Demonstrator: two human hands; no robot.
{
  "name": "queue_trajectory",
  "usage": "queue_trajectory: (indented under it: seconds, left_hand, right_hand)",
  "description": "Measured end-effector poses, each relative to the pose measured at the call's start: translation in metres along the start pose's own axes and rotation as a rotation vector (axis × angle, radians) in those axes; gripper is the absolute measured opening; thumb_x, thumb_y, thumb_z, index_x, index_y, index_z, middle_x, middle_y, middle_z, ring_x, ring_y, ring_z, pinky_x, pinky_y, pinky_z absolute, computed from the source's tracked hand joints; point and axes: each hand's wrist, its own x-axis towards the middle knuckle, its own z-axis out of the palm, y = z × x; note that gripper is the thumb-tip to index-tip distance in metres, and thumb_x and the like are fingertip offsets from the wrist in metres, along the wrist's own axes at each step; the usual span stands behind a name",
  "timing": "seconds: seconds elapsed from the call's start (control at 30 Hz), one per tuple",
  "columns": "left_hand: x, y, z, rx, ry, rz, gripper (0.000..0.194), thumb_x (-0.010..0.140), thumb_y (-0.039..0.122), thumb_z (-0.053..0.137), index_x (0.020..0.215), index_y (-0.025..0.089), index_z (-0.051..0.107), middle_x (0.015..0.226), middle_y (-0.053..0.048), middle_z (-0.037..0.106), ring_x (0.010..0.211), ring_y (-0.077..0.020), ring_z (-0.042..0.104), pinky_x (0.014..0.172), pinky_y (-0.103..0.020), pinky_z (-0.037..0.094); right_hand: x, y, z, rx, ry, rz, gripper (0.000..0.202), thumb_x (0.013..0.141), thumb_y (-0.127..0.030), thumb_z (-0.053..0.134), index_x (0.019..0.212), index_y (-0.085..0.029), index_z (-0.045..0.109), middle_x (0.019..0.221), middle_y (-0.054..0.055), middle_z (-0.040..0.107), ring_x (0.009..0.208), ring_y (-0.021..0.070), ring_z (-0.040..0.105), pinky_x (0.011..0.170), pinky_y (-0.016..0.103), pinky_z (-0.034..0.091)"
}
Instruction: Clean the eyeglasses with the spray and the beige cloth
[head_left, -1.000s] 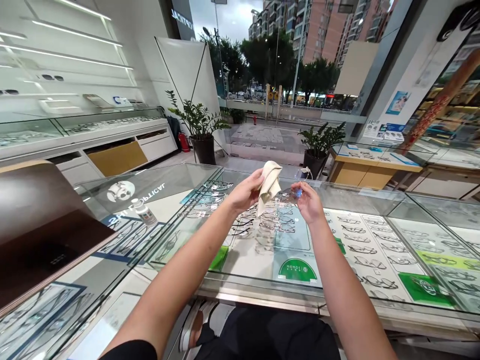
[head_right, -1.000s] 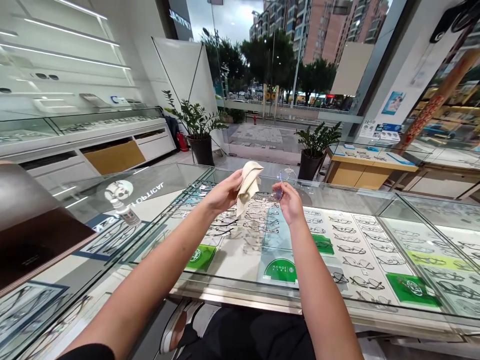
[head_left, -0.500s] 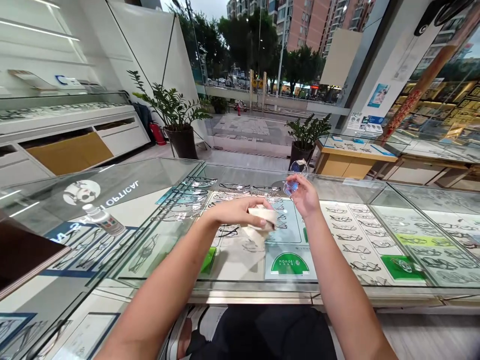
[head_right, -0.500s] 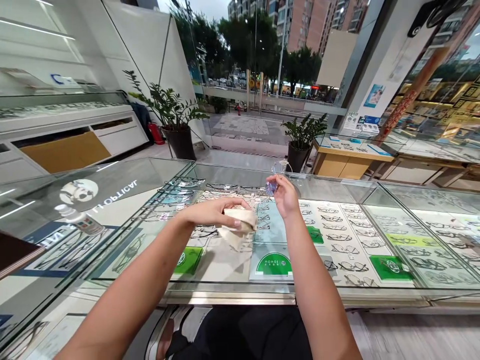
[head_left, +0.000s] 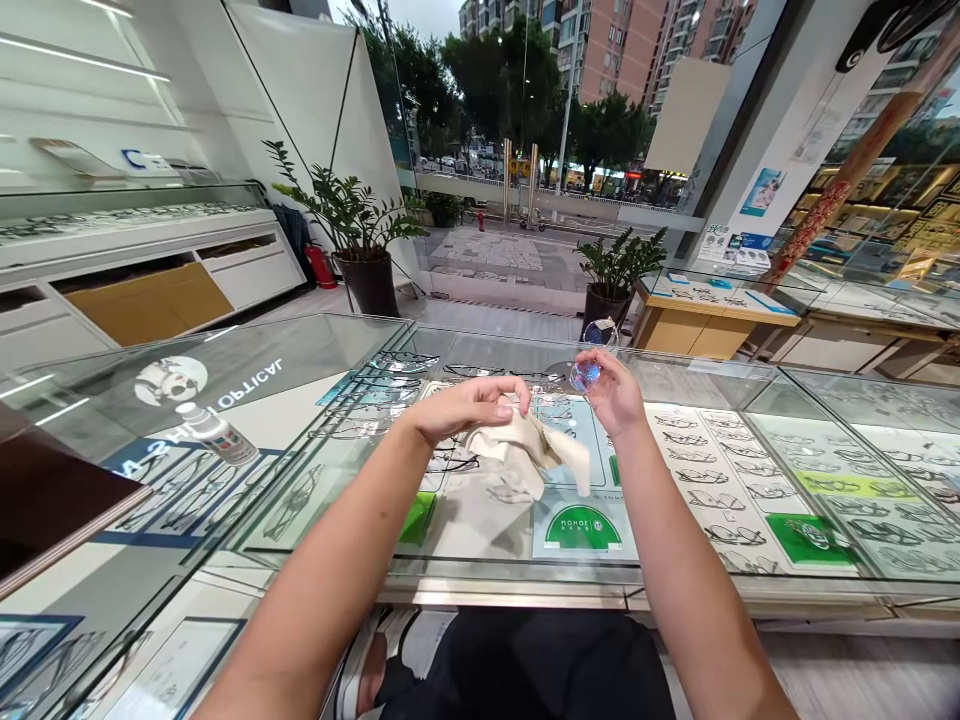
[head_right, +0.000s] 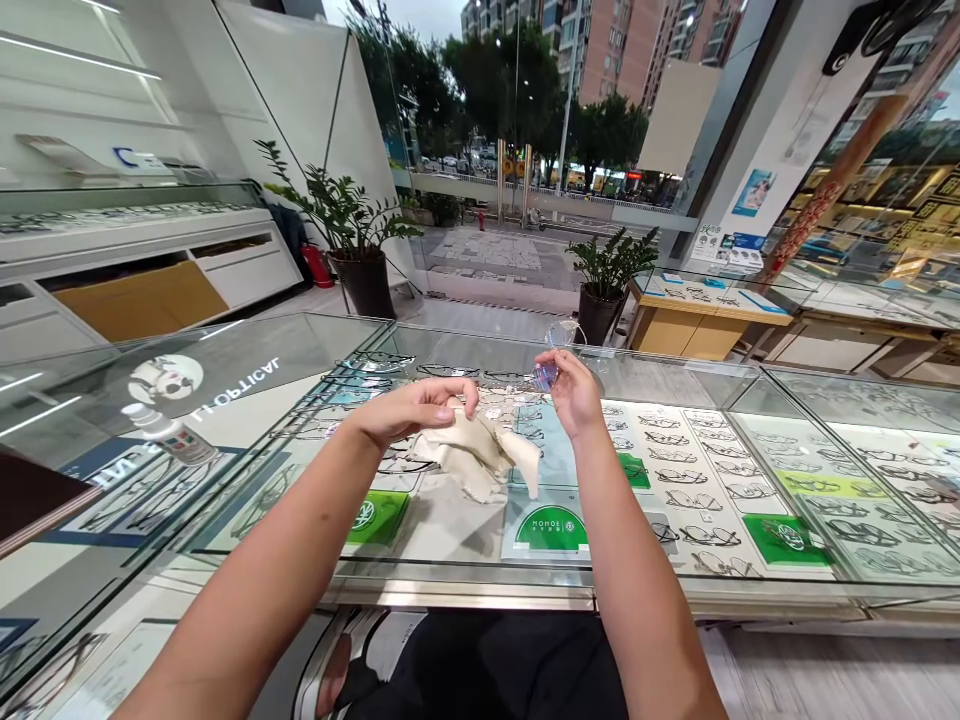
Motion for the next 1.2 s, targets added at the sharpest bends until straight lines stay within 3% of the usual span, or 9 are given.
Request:
queue_trajectory:
  seconds: [0.2,0.3,0.4,0.57,0.73,0.8,0.9,1.0,1.2]
  left_hand:
    - [0.003,-0.002,-0.005,-0.031,0.089,0.058,0.048,0.08,0.059,0.078,0.09,0.013,0.067,0.073,-0.006,0.063,0.06,-0.013,0.053,0.052,-0.023,0.037]
    - [0.0,0.0,-0.005,0.046,0.004,-0.018,0.043,0.079,0.053,0.083,0.086,0.014,0.066,0.072,-0.005,0.064,0.059,-0.0131,0.055,0.054,-0.023,0.039]
    - [-0.003,0.004,-0.001,0.109,-0.117,-0.127,0.036,0.081,0.046,0.083,0.096,0.017,0.068,0.075,-0.004,0.066,0.061,-0.0142,0.058,0.055,-0.023,0.041]
    - [-0.001,0.007,0.008,0.078,-0.163,-0.164,0.038,0.087,0.041,0.078,0.117,0.02,0.068,0.061,0.004,0.05,0.048,-0.0098,0.038,0.046,-0.023,0.029]
    - [0.0,0.008,0.011,0.163,-0.295,-0.192,0.046,0.083,0.044,0.083,0.12,0.02,0.07,0.056,0.004,0.054,0.044,-0.0088,0.033,0.043,-0.024,0.024]
    - [0.0,0.008,0.011,0.128,-0.212,-0.106,0.051,0.08,0.046,0.084,0.119,0.019,0.069,0.059,0.002,0.06,0.043,-0.0084,0.037,0.043,-0.023,0.025]
    - [0.002,0.004,0.01,-0.021,0.088,0.083,0.058,0.078,0.047,0.085,0.122,0.019,0.061,0.071,-0.001,0.067,0.05,-0.011,0.053,0.047,-0.021,0.034]
    - [0.008,0.0,0.01,-0.095,0.277,0.151,0.053,0.079,0.047,0.083,0.117,0.02,0.058,0.071,0.002,0.064,0.053,-0.0114,0.057,0.049,-0.02,0.037]
    - [0.016,-0.001,0.008,-0.192,0.507,0.311,0.036,0.083,0.04,0.073,0.109,0.019,0.058,0.075,0.001,0.064,0.057,-0.0121,0.056,0.052,-0.021,0.04]
  right_hand:
    - [-0.008,-0.006,0.005,-0.006,-0.141,0.073,0.008,0.084,-0.031,0.076,0.083,-0.024,0.073,0.097,0.003,0.075,0.092,0.0174,0.069,0.079,0.029,0.058]
    - [-0.013,-0.008,0.009,-0.014,-0.208,0.103,0.008,0.084,-0.031,0.077,0.084,-0.023,0.076,0.097,0.003,0.075,0.093,0.0171,0.069,0.081,0.028,0.059]
    - [-0.016,-0.009,0.011,-0.032,-0.23,0.125,0.008,0.084,-0.03,0.078,0.084,-0.022,0.076,0.096,0.004,0.075,0.092,0.0163,0.069,0.084,0.027,0.058]
    - [-0.016,-0.007,0.013,-0.06,-0.235,0.152,0.009,0.083,-0.031,0.078,0.083,-0.022,0.076,0.096,0.004,0.075,0.089,0.0158,0.069,0.082,0.027,0.057]
    - [-0.016,-0.006,0.013,-0.06,-0.254,0.15,0.009,0.083,-0.03,0.078,0.082,-0.022,0.076,0.094,0.004,0.074,0.089,0.0159,0.068,0.085,0.028,0.057]
    - [-0.016,-0.006,0.013,-0.064,-0.255,0.15,0.009,0.083,-0.03,0.077,0.082,-0.022,0.077,0.094,0.004,0.074,0.088,0.0159,0.068,0.084,0.028,0.057]
    - [-0.017,-0.007,0.013,-0.066,-0.27,0.148,0.01,0.083,-0.032,0.077,0.082,-0.022,0.077,0.094,0.003,0.075,0.086,0.0159,0.068,0.082,0.028,0.057]
    - [-0.018,-0.006,0.015,-0.069,-0.303,0.144,0.01,0.083,-0.033,0.078,0.081,-0.023,0.078,0.093,0.003,0.075,0.086,0.0168,0.068,0.082,0.03,0.057]
    - [-0.021,-0.004,0.019,-0.108,-0.366,0.139,0.015,0.082,-0.037,0.08,0.082,-0.022,0.081,0.091,0.004,0.076,0.085,0.017,0.067,0.084,0.031,0.055]
